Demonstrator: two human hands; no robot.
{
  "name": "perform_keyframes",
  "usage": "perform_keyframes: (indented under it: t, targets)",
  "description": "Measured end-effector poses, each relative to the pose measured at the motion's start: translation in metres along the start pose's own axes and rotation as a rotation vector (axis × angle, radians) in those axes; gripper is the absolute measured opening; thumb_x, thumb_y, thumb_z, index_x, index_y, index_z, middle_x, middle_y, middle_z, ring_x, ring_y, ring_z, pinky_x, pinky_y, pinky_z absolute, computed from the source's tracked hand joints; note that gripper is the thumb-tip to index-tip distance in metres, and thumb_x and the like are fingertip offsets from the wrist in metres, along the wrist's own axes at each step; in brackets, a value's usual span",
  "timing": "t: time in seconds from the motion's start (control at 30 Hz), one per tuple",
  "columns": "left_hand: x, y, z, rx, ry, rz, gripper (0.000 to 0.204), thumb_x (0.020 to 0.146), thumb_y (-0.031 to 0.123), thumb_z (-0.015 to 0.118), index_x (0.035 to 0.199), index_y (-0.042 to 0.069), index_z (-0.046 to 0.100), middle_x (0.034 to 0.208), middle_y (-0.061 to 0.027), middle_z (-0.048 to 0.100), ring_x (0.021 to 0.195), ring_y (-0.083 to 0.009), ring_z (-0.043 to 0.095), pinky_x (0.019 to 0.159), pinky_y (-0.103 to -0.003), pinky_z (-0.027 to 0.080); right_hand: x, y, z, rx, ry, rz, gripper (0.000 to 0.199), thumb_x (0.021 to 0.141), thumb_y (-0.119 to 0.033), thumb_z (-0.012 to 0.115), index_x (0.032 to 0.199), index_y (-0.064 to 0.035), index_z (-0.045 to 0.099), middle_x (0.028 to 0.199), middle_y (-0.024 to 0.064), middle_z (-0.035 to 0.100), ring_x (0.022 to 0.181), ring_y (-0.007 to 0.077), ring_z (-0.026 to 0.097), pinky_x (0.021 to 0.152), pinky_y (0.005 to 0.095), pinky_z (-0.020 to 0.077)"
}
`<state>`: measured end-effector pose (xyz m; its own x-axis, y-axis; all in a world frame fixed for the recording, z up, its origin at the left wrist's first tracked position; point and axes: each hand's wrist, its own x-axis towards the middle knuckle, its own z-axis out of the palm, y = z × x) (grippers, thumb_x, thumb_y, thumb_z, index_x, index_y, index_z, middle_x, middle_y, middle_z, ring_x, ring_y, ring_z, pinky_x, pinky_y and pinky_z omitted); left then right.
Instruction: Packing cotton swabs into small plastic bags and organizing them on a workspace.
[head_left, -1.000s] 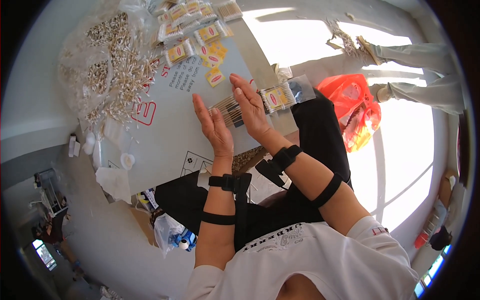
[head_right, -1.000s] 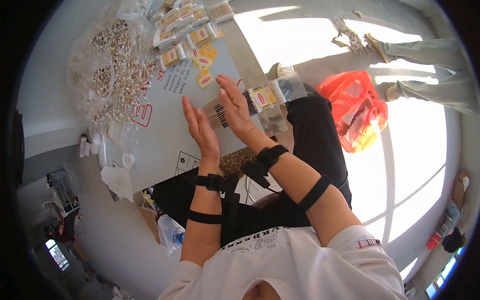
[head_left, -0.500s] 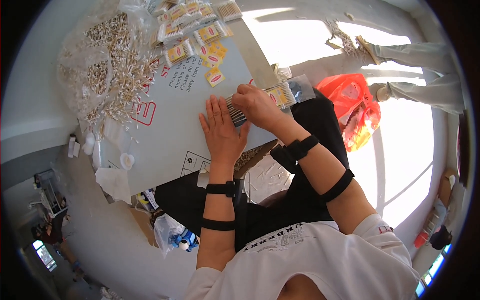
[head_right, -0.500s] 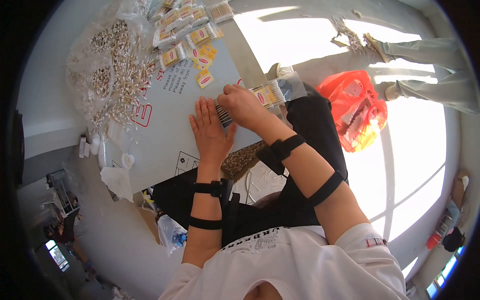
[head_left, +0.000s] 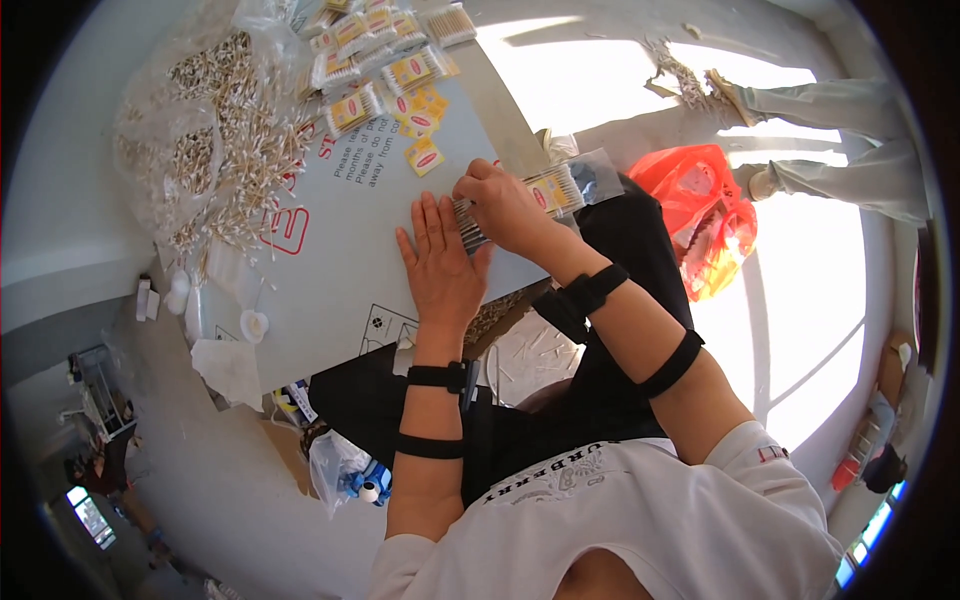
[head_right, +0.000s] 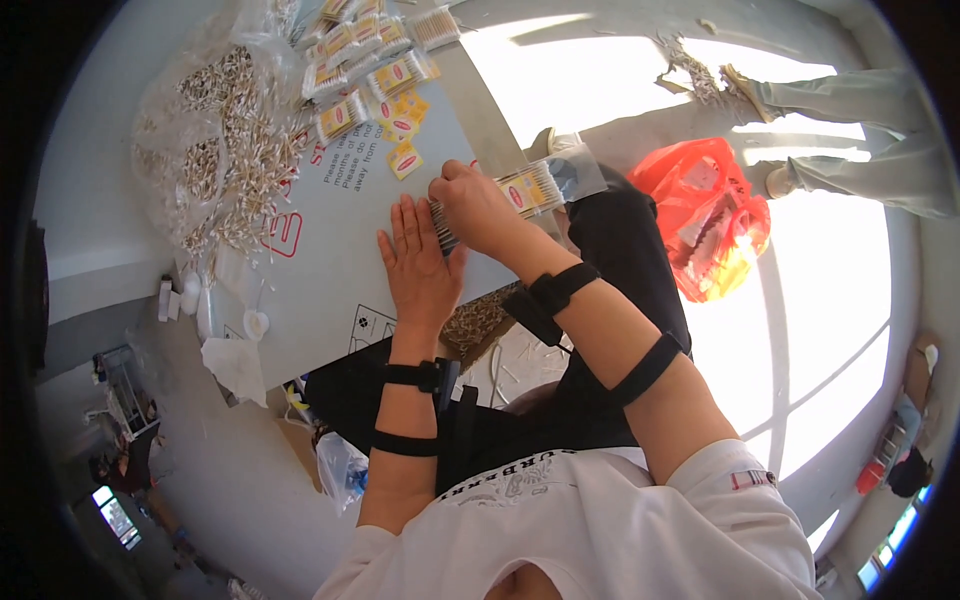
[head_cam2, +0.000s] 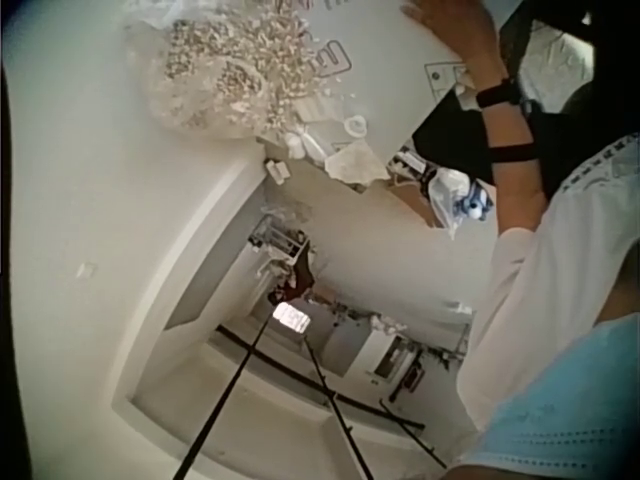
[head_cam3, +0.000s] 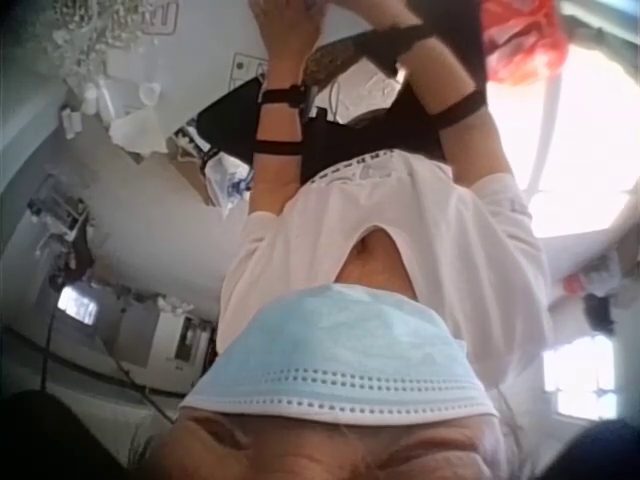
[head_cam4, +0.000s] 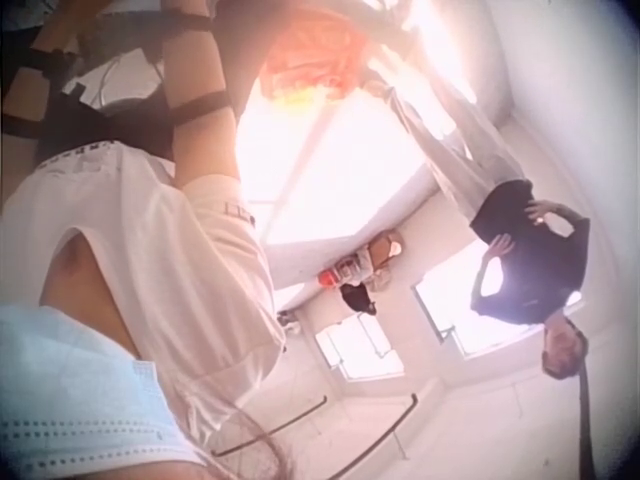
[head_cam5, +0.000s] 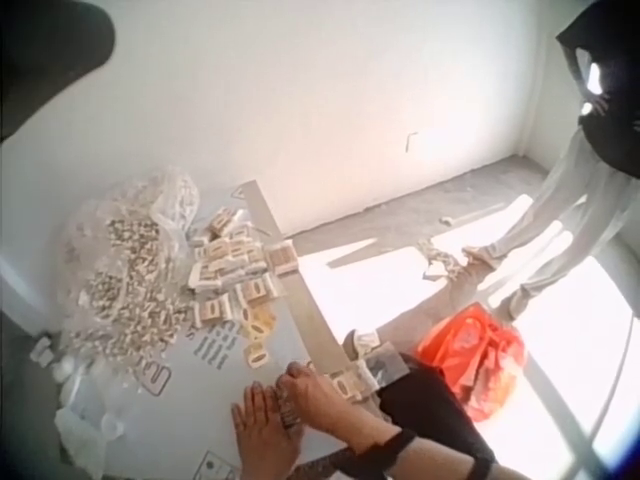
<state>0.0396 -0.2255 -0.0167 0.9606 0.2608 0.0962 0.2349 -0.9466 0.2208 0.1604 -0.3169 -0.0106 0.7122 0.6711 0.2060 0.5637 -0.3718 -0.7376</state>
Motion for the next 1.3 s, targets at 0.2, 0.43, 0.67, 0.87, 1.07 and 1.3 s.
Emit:
perform_keyframes:
  t: [0.2, 0.43, 0.67, 0.87, 1.07, 1.3]
  targets:
    - [-0.005, 0.001, 0.002, 0.019, -0.015, 0.017, 0.076, 0.088, 0.04, 0.057, 0.145, 0.0, 0.028, 0.153, -0.0196, 0.023, 0.144, -0.0319, 0.018, 0.115, -0.053, 0.008, -0.009, -0.003, -0.013, -0.055, -0.146, -0.07, 0.038, 0.067, 0.001, 0.071, 0.104, -0.0029, 0.063, 0.107, 0.0134, 0.056, 0.101, 0.033, 0.056, 0.086, 0.0392, 0.0477]
    - [-0.002, 0.004, -0.009, -0.125, -0.078, -0.021, 0.087, 0.08, 0.038, 0.066, 0.145, -0.004, 0.026, 0.154, -0.0218, 0.021, 0.145, -0.0318, 0.015, 0.115, -0.053, 0.006, -0.015, -0.01, -0.02, -0.233, -0.244, -0.251, 0.059, 0.059, -0.01, 0.08, 0.114, -0.0003, 0.059, 0.118, 0.0122, 0.052, 0.109, 0.0304, 0.051, 0.095, 0.0379, 0.0452]
    - [-0.008, 0.002, -0.008, -0.11, -0.064, 0.009, 0.09, 0.079, 0.042, 0.067, 0.145, -0.004, 0.026, 0.153, -0.0225, 0.022, 0.145, -0.032, 0.014, 0.115, -0.053, 0.006, -0.023, -0.001, -0.011, -0.227, -0.21, -0.319, 0.057, 0.064, -0.016, 0.078, 0.116, -0.0005, 0.058, 0.116, 0.0124, 0.051, 0.106, 0.0294, 0.052, 0.091, 0.0363, 0.0468]
    - [-0.009, 0.002, -0.006, -0.058, -0.038, 0.027, 0.086, 0.083, 0.044, 0.063, 0.145, -0.004, 0.026, 0.153, -0.023, 0.023, 0.145, -0.033, 0.015, 0.115, -0.054, 0.008, -0.026, 0.004, -0.005, -0.07, -0.111, -0.281, 0.048, 0.065, -0.013, 0.077, 0.11, -0.0019, 0.063, 0.111, 0.0112, 0.054, 0.104, 0.0296, 0.054, 0.089, 0.0367, 0.0477]
    - [-0.01, 0.001, -0.006, -0.057, -0.009, 0.055, 0.085, 0.084, 0.045, 0.062, 0.144, -0.004, 0.026, 0.152, -0.0235, 0.023, 0.144, -0.0346, 0.017, 0.113, -0.056, 0.011, -0.026, 0.001, -0.011, 0.181, -0.052, -0.156, 0.02, 0.064, -0.003, 0.074, 0.081, -0.0016, 0.064, 0.103, 0.0119, 0.056, 0.096, 0.0309, 0.057, 0.082, 0.0382, 0.0488]
    - [-0.009, 0.0, -0.004, -0.047, -0.007, 0.051, 0.087, 0.082, 0.042, 0.064, 0.145, -0.003, 0.026, 0.152, -0.0225, 0.023, 0.144, -0.0343, 0.017, 0.114, -0.055, 0.011, -0.028, -0.002, -0.006, -0.088, -0.015, -0.305, 0.011, 0.064, -0.001, 0.067, 0.072, -0.0006, 0.059, 0.095, 0.0099, 0.056, 0.089, 0.0295, 0.057, 0.077, 0.0399, 0.0484]
